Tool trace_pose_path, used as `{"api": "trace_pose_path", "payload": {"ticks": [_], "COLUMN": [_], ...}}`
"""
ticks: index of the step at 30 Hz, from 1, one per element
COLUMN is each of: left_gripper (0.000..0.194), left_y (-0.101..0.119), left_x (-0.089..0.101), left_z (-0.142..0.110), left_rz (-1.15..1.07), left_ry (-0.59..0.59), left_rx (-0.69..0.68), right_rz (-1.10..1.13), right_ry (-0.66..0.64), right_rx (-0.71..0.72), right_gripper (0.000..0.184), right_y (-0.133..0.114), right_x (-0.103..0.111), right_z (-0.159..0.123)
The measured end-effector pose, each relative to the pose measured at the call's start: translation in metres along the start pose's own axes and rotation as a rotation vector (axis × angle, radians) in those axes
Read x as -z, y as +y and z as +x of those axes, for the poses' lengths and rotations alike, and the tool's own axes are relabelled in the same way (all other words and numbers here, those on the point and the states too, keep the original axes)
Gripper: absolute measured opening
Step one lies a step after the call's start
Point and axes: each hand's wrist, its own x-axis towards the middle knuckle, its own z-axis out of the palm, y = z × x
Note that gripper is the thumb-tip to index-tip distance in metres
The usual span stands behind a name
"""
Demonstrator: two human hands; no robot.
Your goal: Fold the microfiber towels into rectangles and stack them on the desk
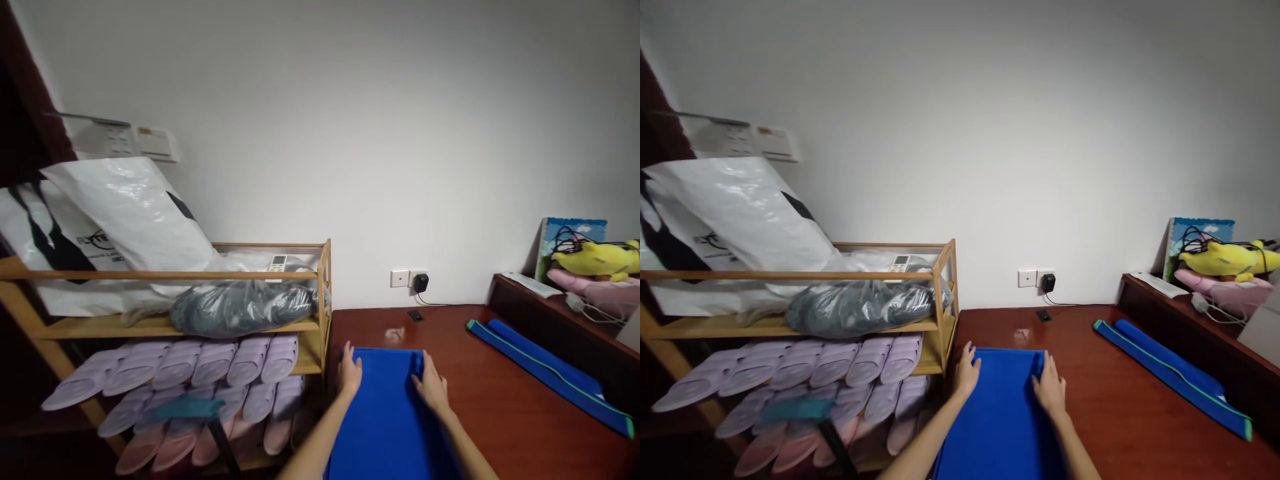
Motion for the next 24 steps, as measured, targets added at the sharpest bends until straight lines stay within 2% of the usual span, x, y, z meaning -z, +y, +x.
{"api": "trace_pose_path", "payload": {"ticks": [2,4,7,9,12,14,15,17,19,20,22,24], "left_gripper": [0.059,0.059,0.051,0.050,0.053,0.052,0.051,0.050,0.050,0.053,0.061,0.068], "left_y": [-0.001,-0.003,-0.014,-0.024,-0.033,-0.026,-0.019,-0.001,0.013,0.015,0.004,-0.024], "left_x": [-0.021,-0.036,-0.041,-0.033,-0.013,-0.002,0.001,0.006,0.007,0.007,0.004,0.000], "left_z": [-0.007,-0.012,-0.012,-0.008,-0.001,-0.003,-0.007,-0.024,-0.053,-0.071,-0.110,-0.142], "left_rz": [0.099,0.184,0.278,0.383,0.602,0.686,0.700,0.690,0.640,0.615,0.599,0.621], "left_ry": [-0.087,-0.176,-0.242,-0.220,-0.148,-0.105,-0.108,-0.155,-0.208,-0.195,-0.170,-0.191], "left_rx": [-0.138,-0.264,-0.341,-0.348,-0.297,-0.288,-0.344,-0.554,-0.759,-0.800,-0.857,-1.005], "right_rz": [-0.153,-0.300,-0.374,-0.424,-0.525,-0.536,-0.528,-0.526,-0.547,-0.550,-0.528,-0.476], "right_ry": [-0.053,-0.172,-0.255,-0.214,-0.115,-0.121,-0.145,-0.186,-0.156,-0.125,-0.076,-0.101], "right_rx": [0.133,0.273,0.297,0.225,0.032,-0.057,-0.073,-0.044,0.040,0.102,0.249,0.372], "right_gripper": [0.064,0.057,0.053,0.057,0.065,0.066,0.067,0.067,0.067,0.067,0.064,0.059], "right_y": [-0.019,-0.037,-0.043,-0.029,0.004,0.021,0.025,0.026,0.019,0.015,0.013,0.020], "right_x": [-0.027,-0.048,-0.061,-0.055,-0.033,-0.016,-0.008,0.007,0.018,0.020,0.019,0.009], "right_z": [-0.004,-0.006,-0.002,0.003,0.012,0.016,0.016,0.010,-0.010,-0.026,-0.067,-0.114]}}
